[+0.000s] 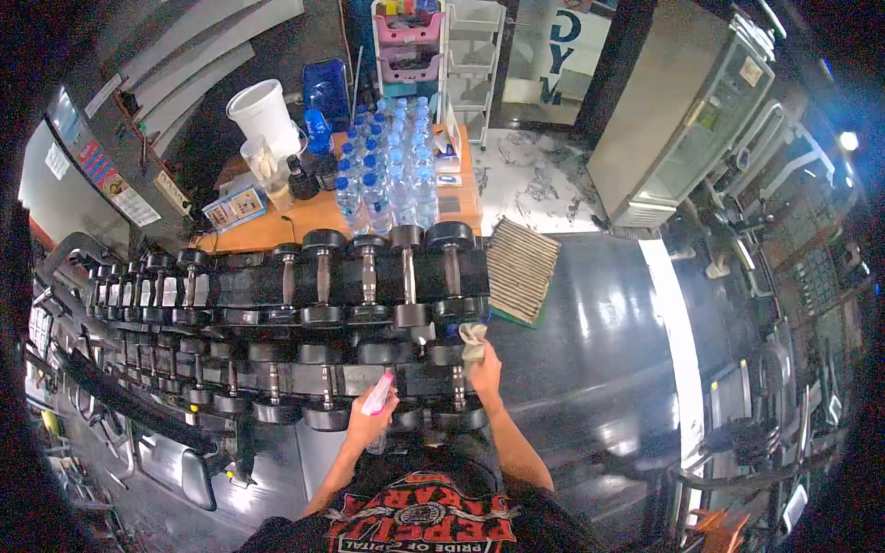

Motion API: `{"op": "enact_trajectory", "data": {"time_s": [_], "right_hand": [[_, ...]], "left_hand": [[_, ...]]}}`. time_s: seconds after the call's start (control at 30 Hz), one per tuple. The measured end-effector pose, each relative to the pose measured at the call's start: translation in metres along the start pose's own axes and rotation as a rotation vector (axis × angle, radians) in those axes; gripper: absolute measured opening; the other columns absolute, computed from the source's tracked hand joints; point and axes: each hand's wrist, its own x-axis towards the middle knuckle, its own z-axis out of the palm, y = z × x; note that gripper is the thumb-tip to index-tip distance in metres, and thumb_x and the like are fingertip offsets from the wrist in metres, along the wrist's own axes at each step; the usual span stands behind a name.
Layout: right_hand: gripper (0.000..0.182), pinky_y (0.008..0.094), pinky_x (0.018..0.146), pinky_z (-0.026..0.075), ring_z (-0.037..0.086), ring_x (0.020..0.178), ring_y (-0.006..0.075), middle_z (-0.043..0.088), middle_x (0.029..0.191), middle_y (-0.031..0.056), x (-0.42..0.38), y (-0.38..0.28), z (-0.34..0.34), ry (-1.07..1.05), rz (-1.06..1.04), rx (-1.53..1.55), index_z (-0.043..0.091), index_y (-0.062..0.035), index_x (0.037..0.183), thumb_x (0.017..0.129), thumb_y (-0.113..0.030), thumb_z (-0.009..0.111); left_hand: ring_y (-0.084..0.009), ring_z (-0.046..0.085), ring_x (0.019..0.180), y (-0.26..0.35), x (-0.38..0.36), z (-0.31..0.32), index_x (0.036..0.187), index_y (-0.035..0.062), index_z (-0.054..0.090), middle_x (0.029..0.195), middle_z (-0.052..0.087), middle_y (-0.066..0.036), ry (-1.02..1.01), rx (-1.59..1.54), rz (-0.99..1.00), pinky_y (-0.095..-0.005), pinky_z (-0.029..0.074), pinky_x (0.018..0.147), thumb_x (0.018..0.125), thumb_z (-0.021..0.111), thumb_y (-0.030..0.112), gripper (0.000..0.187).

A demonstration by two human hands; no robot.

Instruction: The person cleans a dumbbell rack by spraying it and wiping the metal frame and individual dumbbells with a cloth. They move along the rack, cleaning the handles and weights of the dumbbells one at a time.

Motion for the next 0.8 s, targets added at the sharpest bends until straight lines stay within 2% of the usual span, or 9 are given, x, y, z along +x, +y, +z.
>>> {"op": "enact_trajectory", "data": {"time_s": [0.07,0.2,0.3,0.37,0.43,0.53,0.6,0.7,0.8], "right_hand": [[0.033,0.0345,0.092,0.044,0.057,0.105,0.025,0.058,0.117,0.0117,-0.031,0.032,0.011,-0.15,0.525,0.344,0.054,-0.0049,0.119,0.087,-0.004,0.048],[0.029,0.0309,0.08,0.048,0.058,0.092,0.0176,0.059,0.108,0.0038,-0.092,0.031,0.015,0.03,0.53,0.507,0.052,-0.0066,0.12,0.092,-0.012,0.046],[0.028,0.0295,0.057,0.048,0.058,0.078,0.014,0.059,0.099,0.0009,-0.112,-0.003,-0.003,0.165,1.052,0.813,0.05,-0.0151,0.12,0.092,-0.019,0.05],[0.026,0.0291,0.053,0.046,0.058,0.075,0.0134,0.059,0.098,0.0004,-0.129,0.001,-0.004,0.211,1.043,0.799,0.051,-0.0164,0.118,0.093,-0.019,0.05],[0.024,0.0288,0.049,0.044,0.058,0.073,0.0129,0.06,0.098,-0.0002,-0.148,0.011,-0.002,0.254,1.033,0.779,0.051,-0.0176,0.117,0.093,-0.018,0.049],[0.024,0.0279,0.049,0.046,0.059,0.075,0.0132,0.06,0.1,0.0001,-0.165,0.018,-0.007,0.371,0.978,0.804,0.051,-0.0168,0.117,0.093,-0.019,0.05],[0.03,0.0339,0.081,0.05,0.058,0.095,0.0194,0.057,0.109,0.0065,-0.171,0.017,-0.017,0.334,1.031,0.801,0.05,-0.0057,0.121,0.094,-0.016,0.051],[0.029,0.0337,0.081,0.05,0.057,0.097,0.0191,0.057,0.11,0.0069,-0.174,0.023,-0.021,0.394,1.003,0.876,0.05,-0.0056,0.121,0.093,-0.015,0.052],[0.029,0.0339,0.081,0.049,0.057,0.096,0.0194,0.057,0.109,0.007,-0.172,0.027,-0.027,0.391,0.996,0.875,0.05,-0.005,0.12,0.093,-0.014,0.052]], "left_hand": [[-0.0061,0.054,0.052,-0.003,-0.005,-0.002,0.099,0.0014,0.062,0.072,0.06,-0.001,-0.005,-0.005,0.006,-0.0222,0.044,0.047,0.083,0.065,0.004,0.017],[-0.0055,0.053,0.052,-0.006,-0.016,-0.009,0.099,0.0013,0.062,0.073,0.06,0.0,-0.049,-0.082,-0.1,-0.0218,0.044,0.046,0.083,0.065,0.004,0.016],[-0.0052,0.053,0.052,-0.011,-0.022,-0.012,0.1,0.0019,0.062,0.072,0.059,0.0,-0.094,-0.104,-0.119,-0.0218,0.043,0.046,0.083,0.064,0.006,0.017],[-0.0051,0.053,0.053,-0.013,-0.023,-0.011,0.1,0.002,0.062,0.072,0.059,0.0,-0.127,-0.105,-0.112,-0.0217,0.043,0.046,0.084,0.064,0.007,0.017],[-0.0076,0.057,0.068,-0.015,-0.024,-0.008,0.094,0.0027,0.065,0.075,0.064,-0.004,-0.138,-0.123,-0.221,-0.0248,0.047,0.062,0.081,0.067,0.008,0.014],[-0.0104,0.059,0.067,-0.033,-0.023,0.001,0.093,0.0046,0.065,0.074,0.064,-0.006,-0.152,-0.073,-0.241,-0.0266,0.048,0.062,0.081,0.068,0.012,0.015],[-0.0132,0.061,0.065,-0.041,-0.023,0.008,0.093,0.0061,0.065,0.073,0.064,-0.007,-0.145,-0.068,-0.265,-0.0284,0.048,0.062,0.08,0.069,0.016,0.017],[-0.013,0.06,0.062,-0.028,-0.014,0.017,0.09,0.006,0.065,0.069,0.063,-0.006,-0.043,0.055,-0.097,-0.0295,0.048,0.059,0.079,0.072,0.021,0.02],[-0.0121,0.058,0.059,-0.015,-0.01,0.024,0.09,0.0064,0.065,0.066,0.062,-0.005,-0.063,0.086,-0.22,-0.0298,0.047,0.057,0.077,0.074,0.022,0.023]]}}
